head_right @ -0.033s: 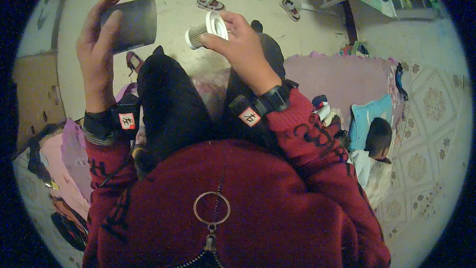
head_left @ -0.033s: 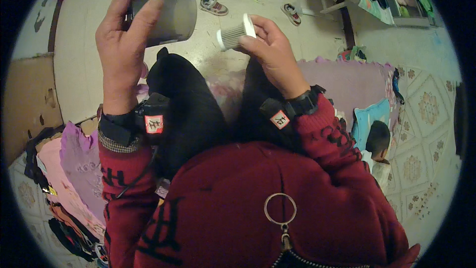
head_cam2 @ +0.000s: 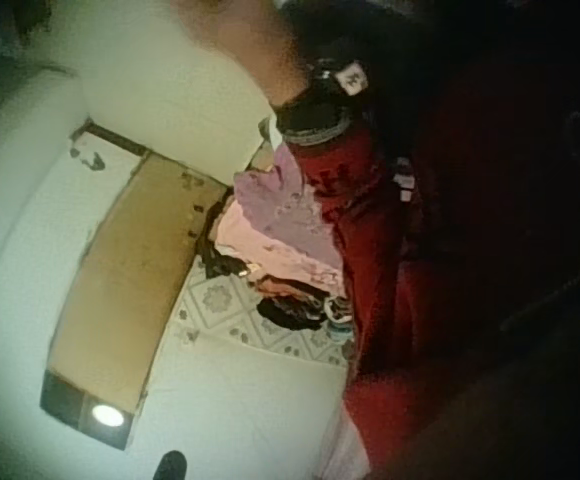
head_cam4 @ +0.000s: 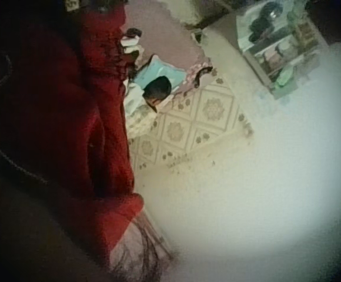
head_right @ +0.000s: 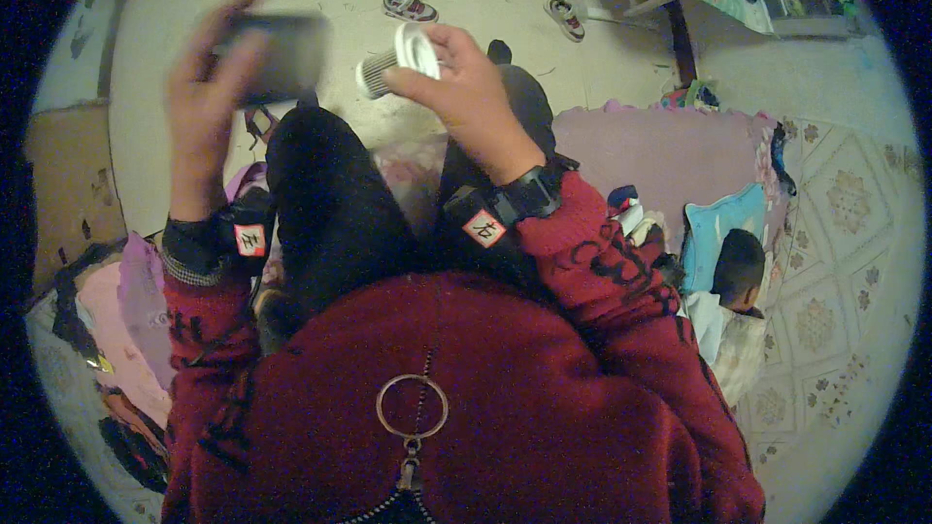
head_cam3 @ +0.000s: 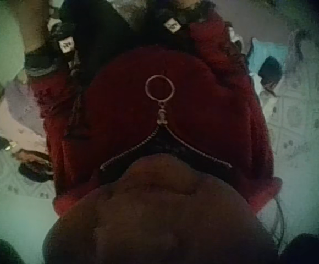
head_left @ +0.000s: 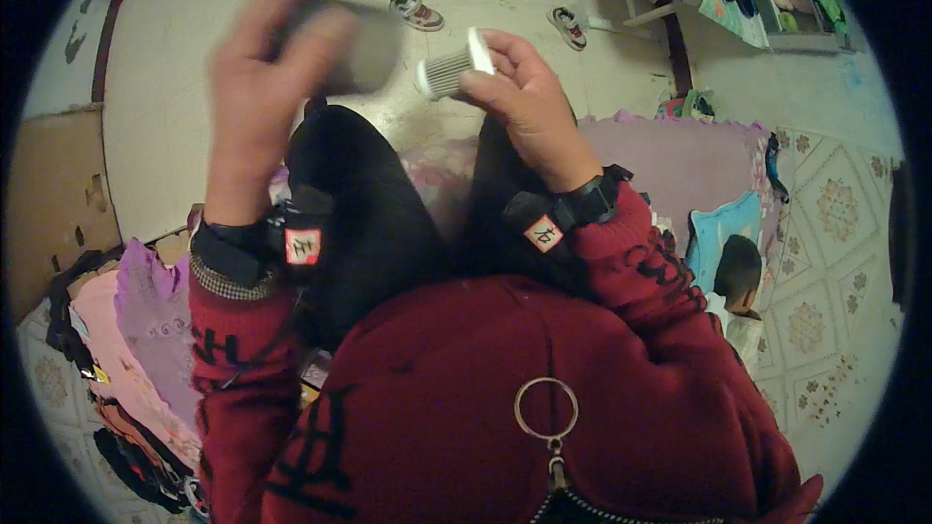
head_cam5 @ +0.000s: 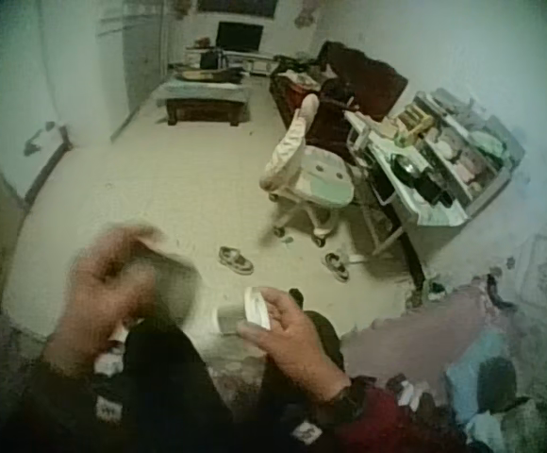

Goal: The person assembles a handheld vacuum cleaner by inserting a filter into a dust container and attaching it to the main body. They then stand up and place the assembled unit on a nearby bed.

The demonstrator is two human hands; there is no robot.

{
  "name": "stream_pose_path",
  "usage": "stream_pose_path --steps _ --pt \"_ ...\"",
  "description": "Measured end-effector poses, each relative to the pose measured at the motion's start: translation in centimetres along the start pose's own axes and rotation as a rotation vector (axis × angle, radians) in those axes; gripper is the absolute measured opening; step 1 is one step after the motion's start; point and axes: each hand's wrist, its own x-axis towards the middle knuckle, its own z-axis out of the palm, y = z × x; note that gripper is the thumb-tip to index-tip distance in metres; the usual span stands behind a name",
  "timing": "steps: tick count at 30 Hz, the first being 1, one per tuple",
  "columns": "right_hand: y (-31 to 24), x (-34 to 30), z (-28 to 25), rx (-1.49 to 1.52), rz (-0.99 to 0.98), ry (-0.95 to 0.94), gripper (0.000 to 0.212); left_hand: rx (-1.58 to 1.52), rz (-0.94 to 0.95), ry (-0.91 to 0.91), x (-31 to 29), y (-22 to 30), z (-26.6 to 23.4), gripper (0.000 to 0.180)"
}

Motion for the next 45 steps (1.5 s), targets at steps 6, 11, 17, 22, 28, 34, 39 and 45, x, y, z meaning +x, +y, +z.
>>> stream_pose_path --steps 6,11,17,22,28,34,39,45 --pt "0.0 -0.1 1.4 0.107 0.033 -0.006 0.057 -0.072 0.194 0.076 -0.2 -1.1 -0.8 0.036" --pt "-0.4 -0.3 1.3 0.151 0.048 -0.047 0.056 0.098 0.236 0.004 -0.7 -1.1 -0.2 0.034" --pt "-0.6 -0.6 1.3 -0.001 0.045 -0.069 0.044 0.282 0.381 -0.111 -1.3 -1.4 -0.2 0.035" --pt "-0.9 -0.8 1.3 -0.107 0.004 -0.021 0.045 0.353 0.451 -0.19 -1.8 -1.6 0.0 0.035" --pt "-2.0 -1.6 1.6 0.243 0.037 -0.063 0.042 -0.005 0.2 0.087 -1.8 -0.9 -2.6 0.034" --pt "-3.0 -2.1 1.9 0.309 0.05 -0.042 0.046 0.06 0.039 -0.041 -4.7 -3.9 -1.6 0.035" --pt "-3.3 -2.3 1.7 0.195 0.007 -0.048 0.047 0.006 -0.009 -0.092 -6.0 -4.4 -1.4 0.036" --pt "-3.4 -2.4 1.2 0.162 0.005 -0.042 0.044 0.038 0.168 0.137 -5.3 -0.4 -2.6 0.034"
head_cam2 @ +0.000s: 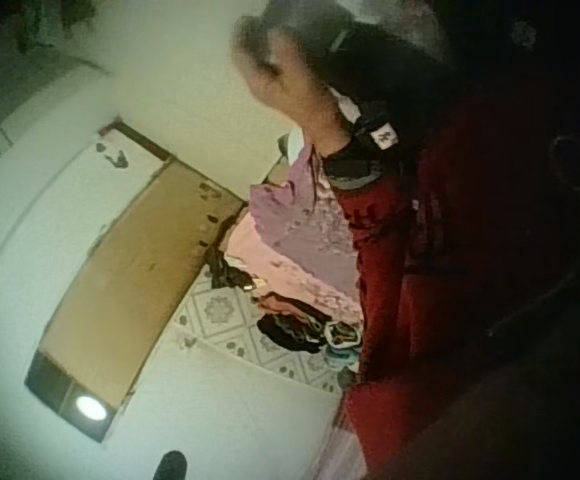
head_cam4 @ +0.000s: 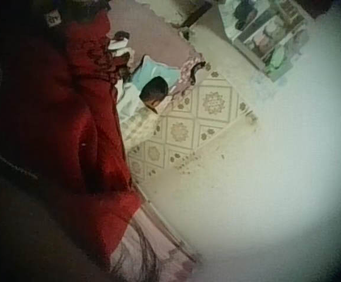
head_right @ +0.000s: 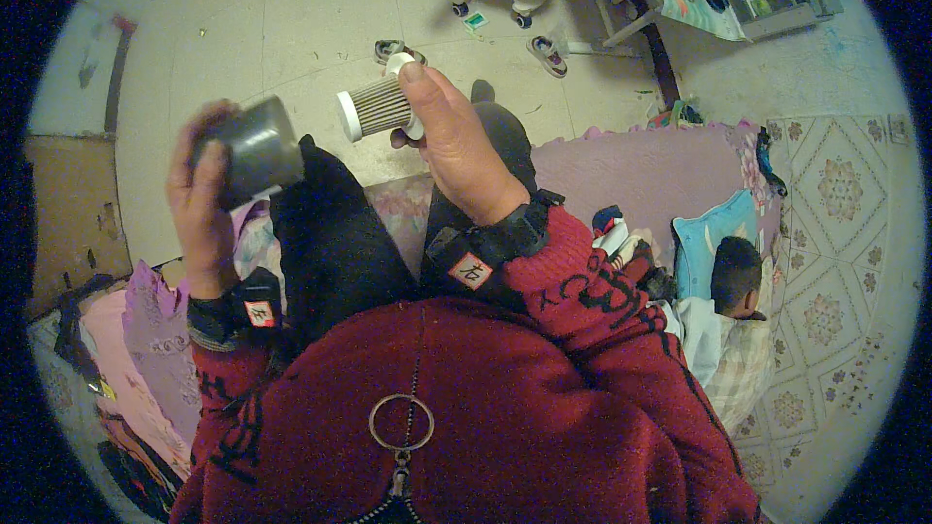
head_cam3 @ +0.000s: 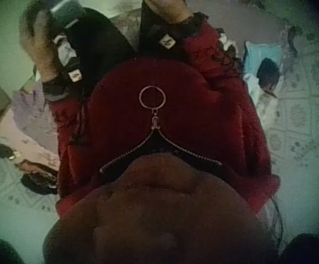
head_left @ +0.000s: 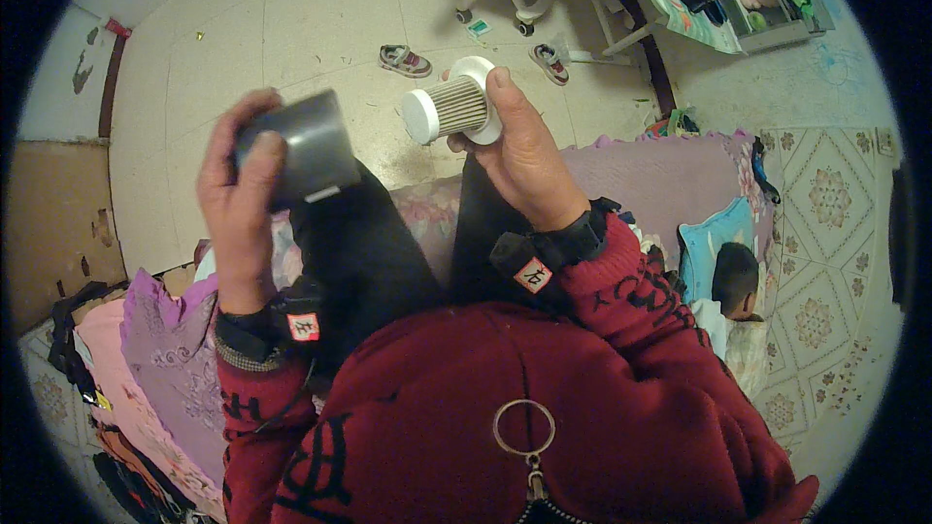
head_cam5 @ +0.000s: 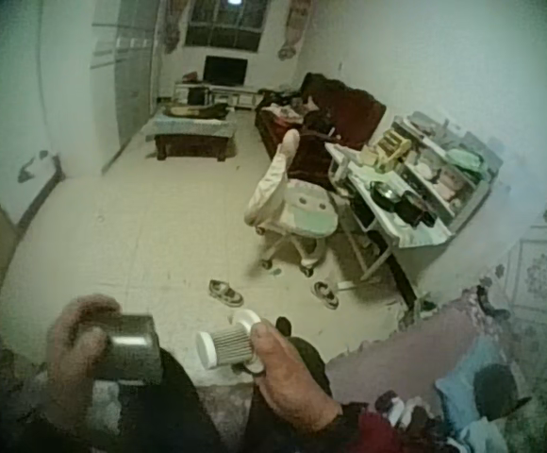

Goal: The person assembles a handheld vacuum cleaner by inserting a filter into a dust container and attaching it to the main body. They then stand up and place the assembled unit on a nearby bed.

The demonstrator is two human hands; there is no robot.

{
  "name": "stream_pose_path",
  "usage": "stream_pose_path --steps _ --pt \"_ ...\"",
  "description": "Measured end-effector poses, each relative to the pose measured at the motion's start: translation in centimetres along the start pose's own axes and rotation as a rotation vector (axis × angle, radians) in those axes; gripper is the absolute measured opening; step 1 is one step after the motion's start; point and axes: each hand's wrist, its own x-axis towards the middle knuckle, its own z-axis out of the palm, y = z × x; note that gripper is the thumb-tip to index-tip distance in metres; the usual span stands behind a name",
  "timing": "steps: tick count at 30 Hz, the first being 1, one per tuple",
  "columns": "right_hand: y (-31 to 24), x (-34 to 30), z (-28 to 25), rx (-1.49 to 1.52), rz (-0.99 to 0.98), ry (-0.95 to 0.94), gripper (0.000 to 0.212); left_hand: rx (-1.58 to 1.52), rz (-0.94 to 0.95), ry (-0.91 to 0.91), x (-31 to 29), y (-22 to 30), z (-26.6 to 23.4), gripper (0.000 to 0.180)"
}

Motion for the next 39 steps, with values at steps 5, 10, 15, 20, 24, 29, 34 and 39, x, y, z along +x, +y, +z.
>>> stream_pose_path --steps 5,10,15,20,24,29,34,39 --pt "0.5 -0.1 0.2 -0.013 0.026 -0.017 0.044 0.16 0.179 -0.117 0.1 2.5 1.7 0.039" --pt "0.5 -0.2 0.2 -0.057 0.023 -0.003 0.045 0.133 0.086 -0.046 0.7 3.9 2.3 0.041" --pt "0.8 -0.4 1.3 -0.178 0.017 0.008 0.047 0.28 0.213 -0.274 0.1 3.5 3.0 0.037" --pt "0.0 -0.8 1.4 -0.021 0.073 -0.019 0.05 0.03 0.059 0.013 0.3 2.6 0.5 0.036" --pt "-1.4 -1.1 1.9 0.161 0.112 -0.12 0.059 0.058 0.035 0.033 -0.1 1.8 -1.7 0.037" --pt "-4.3 -3.3 3.8 0.023 0.055 -0.289 0.083 0.117 -0.008 -0.016 -1.1 0.9 -1.9 0.04" --pt "-6.4 -4.8 4.8 0.096 -0.079 -0.51 0.09 0.009 -0.098 0.002 -1.4 1.3 -2.0 0.04" --pt "-4.7 -2.8 3.0 -0.182 -0.045 -0.309 0.074 -0.078 -0.032 -0.028 -2.0 2.0 -1.4 0.039"
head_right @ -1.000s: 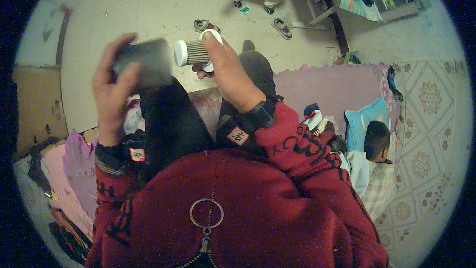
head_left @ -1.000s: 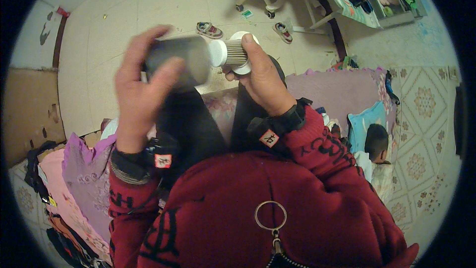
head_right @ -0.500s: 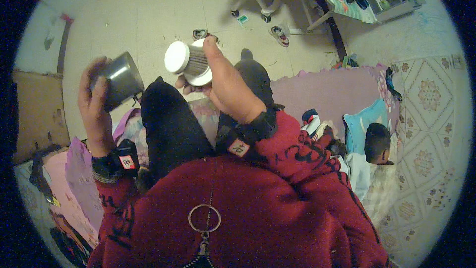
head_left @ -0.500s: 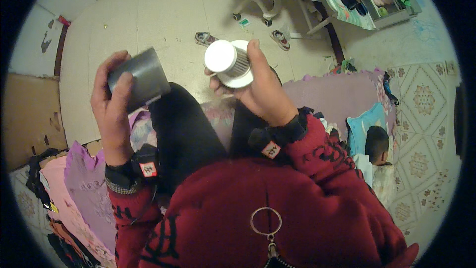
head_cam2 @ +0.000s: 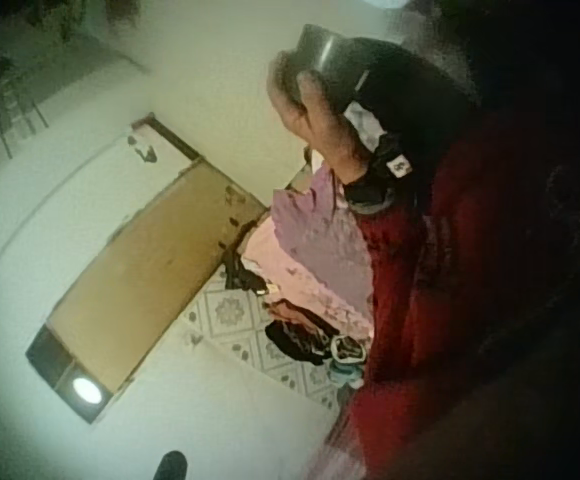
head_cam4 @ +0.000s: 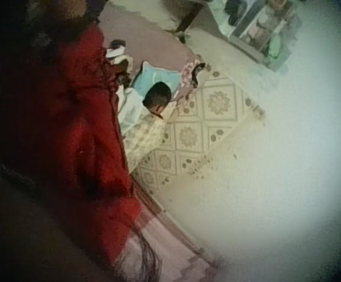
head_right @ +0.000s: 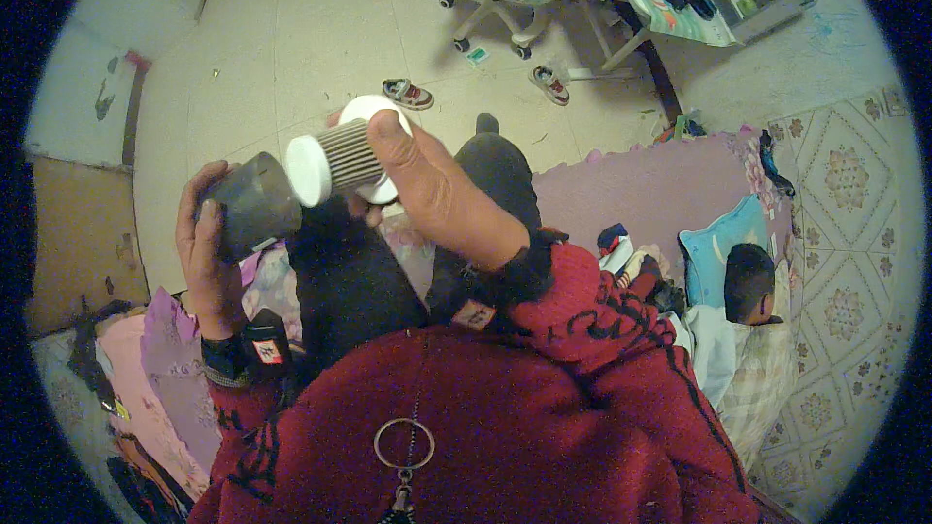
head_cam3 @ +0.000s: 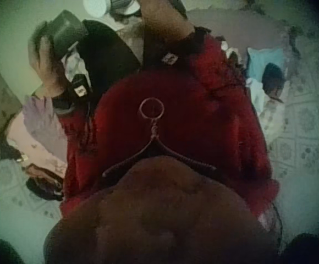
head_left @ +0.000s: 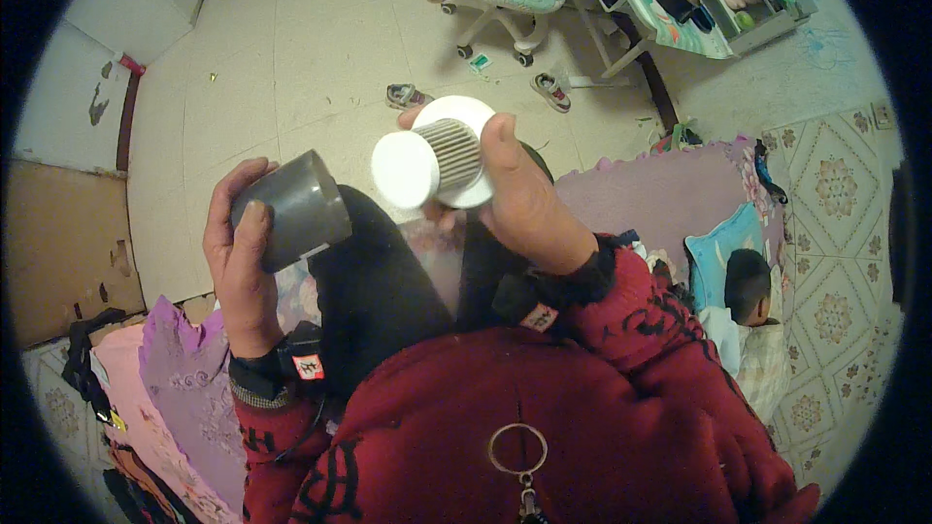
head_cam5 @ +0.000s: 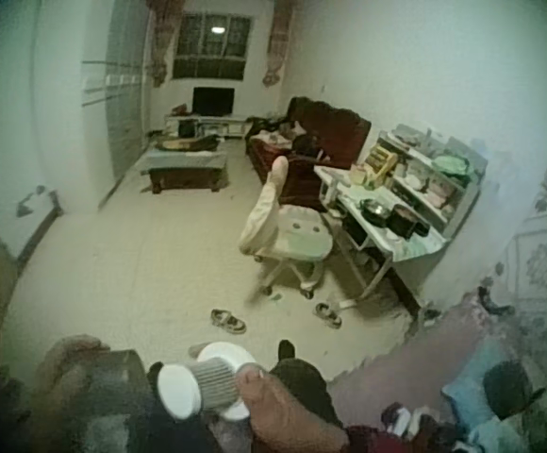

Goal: The person assembles a handheld vacuum cleaner by inserting a filter into a dust container and attaching it to the main body. They then stand up and place the assembled unit on a nearby bed.

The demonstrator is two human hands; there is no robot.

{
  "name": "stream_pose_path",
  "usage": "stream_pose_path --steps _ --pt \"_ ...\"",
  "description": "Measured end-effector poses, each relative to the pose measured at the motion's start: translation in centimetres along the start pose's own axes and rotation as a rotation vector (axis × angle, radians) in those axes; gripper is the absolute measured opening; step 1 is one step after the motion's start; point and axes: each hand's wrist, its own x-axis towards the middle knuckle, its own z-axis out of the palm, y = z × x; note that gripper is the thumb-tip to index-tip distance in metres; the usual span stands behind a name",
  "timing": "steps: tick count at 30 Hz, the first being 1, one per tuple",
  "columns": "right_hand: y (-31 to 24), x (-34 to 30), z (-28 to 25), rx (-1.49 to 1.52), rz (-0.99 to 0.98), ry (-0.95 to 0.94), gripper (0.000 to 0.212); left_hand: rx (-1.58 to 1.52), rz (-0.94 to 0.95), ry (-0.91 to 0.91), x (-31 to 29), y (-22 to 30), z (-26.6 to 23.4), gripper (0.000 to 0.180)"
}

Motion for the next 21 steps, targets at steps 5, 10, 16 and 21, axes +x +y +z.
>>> stream_pose_path --steps 5,10,16,21 --pt "2.6 0.2 -0.6 -0.259 -0.106 0.193 0.061 -0.16 -0.037 -0.08 -0.5 0.2 1.6 0.04" --pt "2.7 -0.5 -0.1 -0.457 -0.174 0.204 0.062 -0.306 -0.012 -0.127 -1.1 0.1 2.6 0.048" --pt "2.2 -1.3 0.2 -0.384 -0.247 0.227 0.062 -0.321 0.051 -0.154 -1.8 0.9 1.4 0.057" --pt "1.9 -1.9 0.5 -0.358 -0.26 0.221 0.063 -0.388 0.055 -0.053 -2.4 1.2 0.6 0.064"
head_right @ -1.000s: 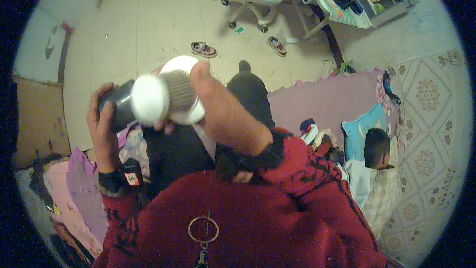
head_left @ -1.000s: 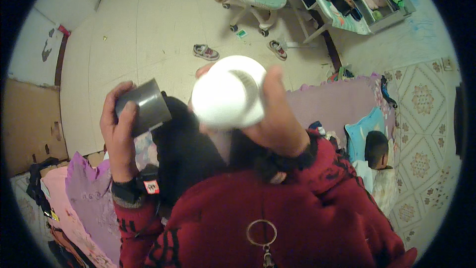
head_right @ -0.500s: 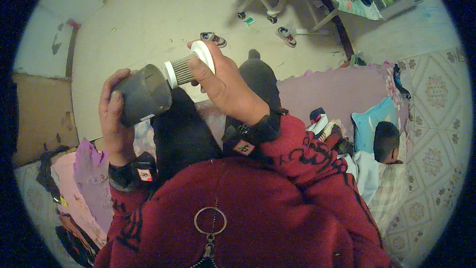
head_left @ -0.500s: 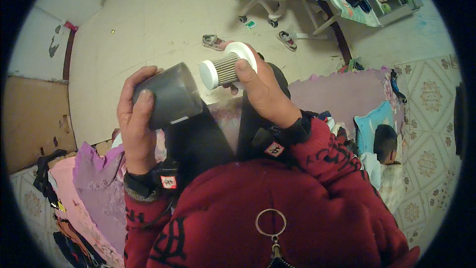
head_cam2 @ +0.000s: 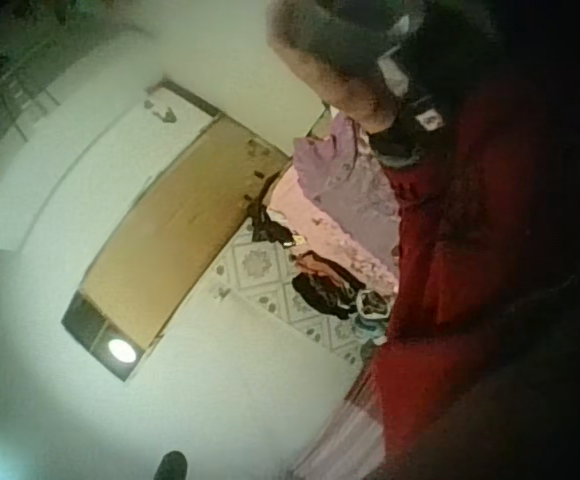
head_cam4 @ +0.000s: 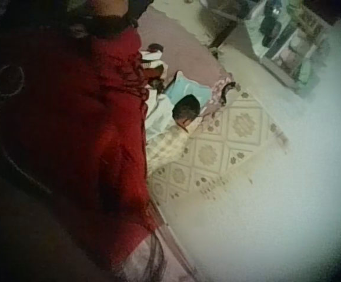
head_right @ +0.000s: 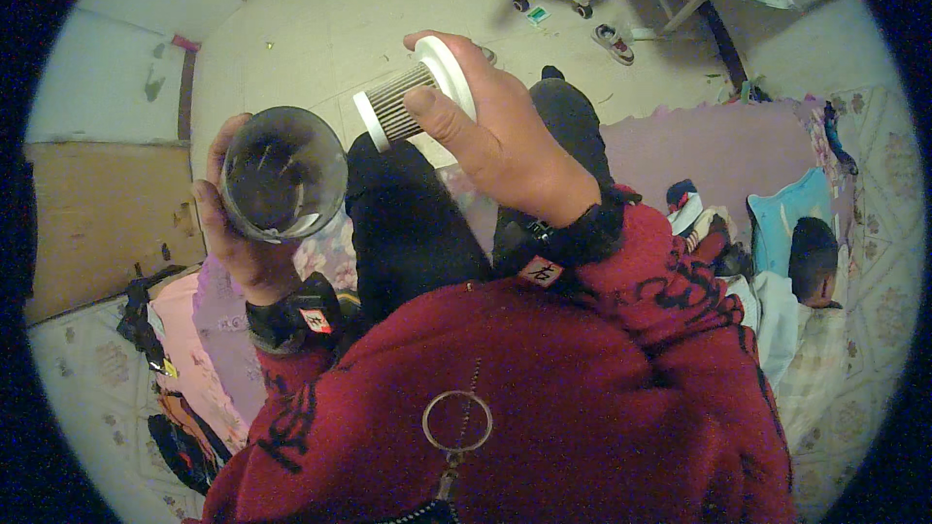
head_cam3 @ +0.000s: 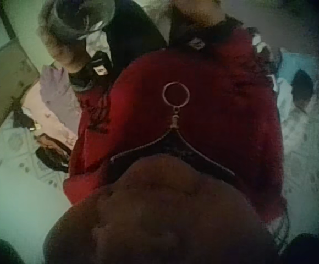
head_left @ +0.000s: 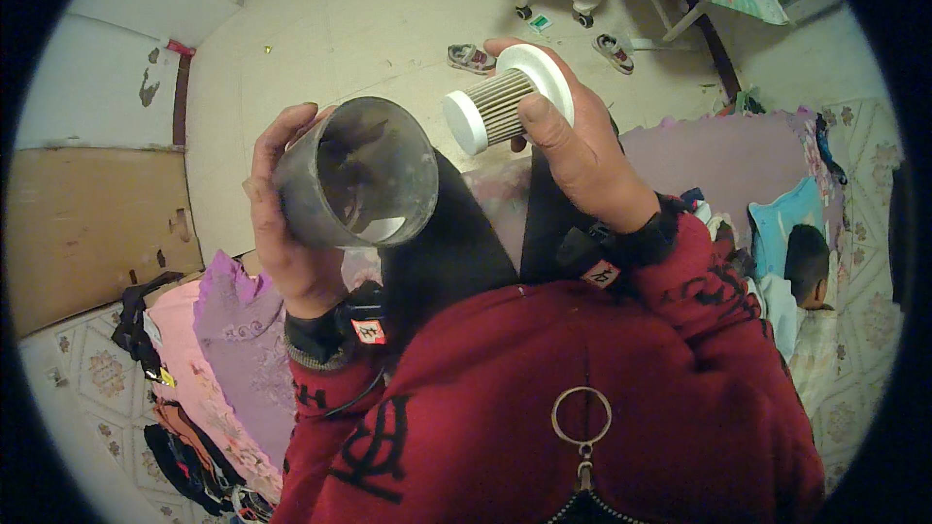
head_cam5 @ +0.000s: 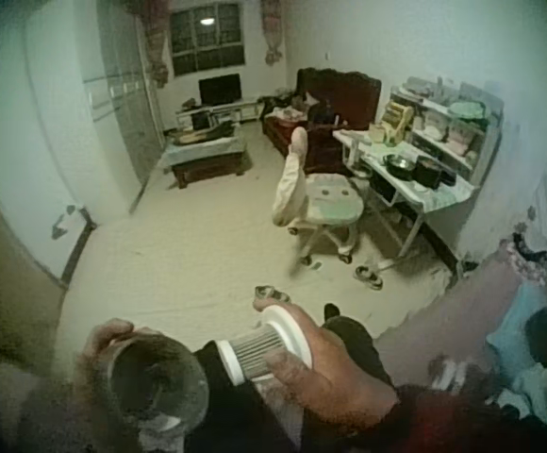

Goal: The person assembles a handheld vacuum cleaner by inserting a filter into a dust container and attaching it to the main body. They then stand up and place the assembled unit on a nearby bed.

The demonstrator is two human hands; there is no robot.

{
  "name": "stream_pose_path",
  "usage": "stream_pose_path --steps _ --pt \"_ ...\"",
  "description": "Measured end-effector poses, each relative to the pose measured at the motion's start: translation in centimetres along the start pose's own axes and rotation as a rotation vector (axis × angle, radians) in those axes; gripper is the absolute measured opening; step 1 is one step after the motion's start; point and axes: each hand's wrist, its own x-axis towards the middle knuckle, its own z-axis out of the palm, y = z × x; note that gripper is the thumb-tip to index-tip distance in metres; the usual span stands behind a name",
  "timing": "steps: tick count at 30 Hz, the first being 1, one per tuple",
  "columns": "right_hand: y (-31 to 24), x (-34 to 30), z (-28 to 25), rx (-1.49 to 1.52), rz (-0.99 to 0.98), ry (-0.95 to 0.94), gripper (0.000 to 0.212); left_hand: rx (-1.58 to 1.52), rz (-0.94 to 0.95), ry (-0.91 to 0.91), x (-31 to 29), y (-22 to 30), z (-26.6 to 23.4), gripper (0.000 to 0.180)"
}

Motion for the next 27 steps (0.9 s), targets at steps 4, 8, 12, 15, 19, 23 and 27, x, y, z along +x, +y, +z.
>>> stream_pose_path --steps 4,8,12,15,19,23,27 --pt "-0.6 -0.3 0.0 -0.004 -0.007 -0.011 0.06 0.04 0.015 0.041 -0.2 0.2 0.1 0.068" --pt "-1.2 -0.4 -0.2 -0.04 -0.055 -0.039 0.06 0.053 0.015 0.046 -0.5 0.6 0.6 0.071" --pt "-1.6 -0.4 -0.1 -0.027 -0.141 -0.036 0.063 0.041 0.021 0.013 -0.7 1.3 1.1 0.073" --pt "-1.7 -0.6 -0.1 0.02 -0.119 -0.058 0.065 -0.037 0.024 -0.028 -0.7 1.6 1.1 0.073" --pt "-1.6 -0.7 -0.2 0.029 -0.115 -0.058 0.065 -0.032 0.028 -0.028 -0.6 1.2 1.0 0.075" --pt "-2.0 -0.8 -0.6 0.03 -0.035 -0.093 0.061 0.046 0.039 -0.051 -0.3 0.9 0.4 0.072" --pt "-2.9 -0.7 -0.8 0.142 0.111 -0.219 0.059 0.145 0.058 -0.082 0.3 0.6 -0.1 0.067"
